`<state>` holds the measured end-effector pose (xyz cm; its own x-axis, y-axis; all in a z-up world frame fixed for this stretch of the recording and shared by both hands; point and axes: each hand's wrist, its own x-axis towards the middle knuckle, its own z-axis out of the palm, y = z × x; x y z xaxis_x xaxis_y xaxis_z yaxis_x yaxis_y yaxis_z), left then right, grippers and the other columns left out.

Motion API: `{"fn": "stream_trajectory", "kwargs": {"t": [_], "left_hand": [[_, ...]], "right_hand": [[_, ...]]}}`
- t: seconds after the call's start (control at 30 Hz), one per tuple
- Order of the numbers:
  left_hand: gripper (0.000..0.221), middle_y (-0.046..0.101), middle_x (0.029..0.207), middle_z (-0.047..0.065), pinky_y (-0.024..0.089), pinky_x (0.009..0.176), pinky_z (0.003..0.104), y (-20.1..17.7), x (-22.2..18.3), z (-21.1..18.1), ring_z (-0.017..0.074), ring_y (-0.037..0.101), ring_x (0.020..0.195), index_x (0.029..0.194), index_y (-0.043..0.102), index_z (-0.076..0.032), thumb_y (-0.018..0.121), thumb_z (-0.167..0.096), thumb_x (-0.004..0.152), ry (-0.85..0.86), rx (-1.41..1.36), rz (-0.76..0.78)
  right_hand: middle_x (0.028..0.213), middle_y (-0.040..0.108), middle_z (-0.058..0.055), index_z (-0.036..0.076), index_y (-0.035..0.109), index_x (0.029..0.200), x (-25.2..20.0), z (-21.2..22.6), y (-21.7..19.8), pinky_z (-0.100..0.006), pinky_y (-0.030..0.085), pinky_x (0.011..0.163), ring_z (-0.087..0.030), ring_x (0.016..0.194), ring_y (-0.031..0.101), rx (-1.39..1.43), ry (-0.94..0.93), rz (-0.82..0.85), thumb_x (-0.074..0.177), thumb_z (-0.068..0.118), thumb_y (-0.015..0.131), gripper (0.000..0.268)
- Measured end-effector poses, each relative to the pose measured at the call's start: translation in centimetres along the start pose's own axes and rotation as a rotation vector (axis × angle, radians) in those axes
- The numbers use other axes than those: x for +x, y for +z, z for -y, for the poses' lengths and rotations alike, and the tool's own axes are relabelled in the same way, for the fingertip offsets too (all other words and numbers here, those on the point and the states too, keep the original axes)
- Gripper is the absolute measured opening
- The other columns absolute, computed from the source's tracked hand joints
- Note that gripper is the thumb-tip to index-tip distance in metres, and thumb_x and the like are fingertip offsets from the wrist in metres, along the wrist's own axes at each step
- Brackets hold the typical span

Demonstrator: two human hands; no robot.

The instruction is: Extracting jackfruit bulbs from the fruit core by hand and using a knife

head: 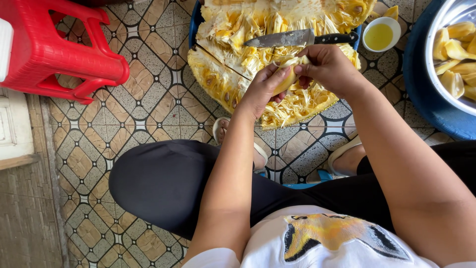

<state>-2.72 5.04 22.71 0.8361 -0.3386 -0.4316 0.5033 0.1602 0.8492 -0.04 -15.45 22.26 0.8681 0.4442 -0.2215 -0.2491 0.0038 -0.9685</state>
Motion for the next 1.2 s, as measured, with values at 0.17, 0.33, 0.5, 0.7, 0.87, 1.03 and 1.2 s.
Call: {"fn": "stream_trajectory", "kwargs": {"t": [0.17, 0.33, 0.5, 0.7, 0.87, 1.03, 1.2], "left_hand": [[0.036, 0.058, 0.091, 0.006, 0.037, 0.046, 0.021, -0.2, -0.4, -0.7, 0.0116, 0.05, 0.059, 0.102, 0.061, -0.017, 0.072, -0.046, 0.083, -0.112, 0.083, -0.062], [0.053, 0.064, 0.097, 0.011, 0.042, 0.045, 0.021, -0.3, -0.5, -1.1, 0.0098, 0.051, 0.054, 0.124, 0.064, -0.009, 0.071, -0.044, 0.085, -0.09, 0.223, 0.054], [0.034, 0.075, 0.108, 0.005, 0.053, 0.054, 0.024, -0.3, -1.6, -3.1, 0.0091, 0.059, 0.066, 0.119, 0.064, -0.012, 0.073, -0.026, 0.09, -0.043, 0.466, -0.008], [0.025, 0.067, 0.112, 0.005, 0.051, 0.089, 0.032, -1.2, -0.8, -1.7, 0.0207, 0.067, 0.102, 0.105, 0.064, -0.013, 0.08, -0.021, 0.087, 0.236, 0.747, -0.077], [0.039, 0.068, 0.1, 0.021, 0.053, 0.088, 0.049, -1.3, 0.3, 0.9, 0.0414, 0.068, 0.1, 0.11, 0.071, -0.009, 0.09, -0.016, 0.077, 0.423, 0.751, -0.117], [0.05, 0.074, 0.101, 0.015, 0.055, 0.089, 0.047, -1.8, -0.5, -0.2, 0.0381, 0.071, 0.103, 0.113, 0.066, -0.013, 0.093, -0.024, 0.072, 0.288, 0.845, -0.142], [0.038, 0.077, 0.103, 0.014, 0.057, 0.09, 0.047, -2.1, -0.7, -0.1, 0.0365, 0.074, 0.101, 0.107, 0.071, -0.011, 0.091, -0.013, 0.076, 0.15, 0.84, -0.078]], "right_hand": [[0.084, 0.073, -0.012, 0.002, 0.071, 0.117, 0.7, -0.4, -0.8, -0.035, 0.053, 0.063, -0.022, 0.069, 0.067, -0.599, -0.013, 0.012, 0.099, 0.002, 0.066, 0.02], [0.09, 0.077, -0.016, 0.004, 0.076, 0.118, 1.0, -0.7, -2.1, -0.027, 0.051, 0.034, -0.015, 0.046, 0.061, -1.108, -0.046, -0.143, 0.107, -0.01, 0.051, 0.031], [0.113, 0.07, -0.02, 0.007, 0.065, 0.13, -0.1, 0.2, -4.3, -0.042, 0.06, 0.079, -0.029, 0.095, 0.067, -0.818, 0.247, -0.216, 0.103, 0.004, 0.064, 0.027], [0.161, 0.028, -0.029, 0.023, 0.055, 0.15, 0.9, -3.2, -2.5, -0.072, 0.03, 0.112, -0.053, 0.146, 0.025, -0.931, 0.116, -0.097, 0.096, 0.015, 0.064, 0.055], [0.121, 0.063, -0.025, 0.001, 0.058, 0.138, -1.1, 2.9, 1.7, -0.046, 0.044, 0.099, -0.036, 0.111, 0.061, -0.17, 0.053, 0.02, 0.1, 0.009, 0.065, 0.04], [0.077, 0.071, -0.013, -0.002, 0.072, 0.102, 1.0, -2.5, -0.2, -0.03, 0.053, 0.067, -0.019, 0.063, 0.068, -0.389, -0.108, -0.041, 0.094, 0.001, 0.078, 0.011], [0.077, 0.068, -0.004, 0.008, 0.072, 0.109, 1.2, -2.8, -3.0, -0.02, 0.051, 0.061, -0.01, 0.061, 0.067, -0.291, -0.167, -0.427, 0.105, 0.003, 0.075, 0.007]]}}
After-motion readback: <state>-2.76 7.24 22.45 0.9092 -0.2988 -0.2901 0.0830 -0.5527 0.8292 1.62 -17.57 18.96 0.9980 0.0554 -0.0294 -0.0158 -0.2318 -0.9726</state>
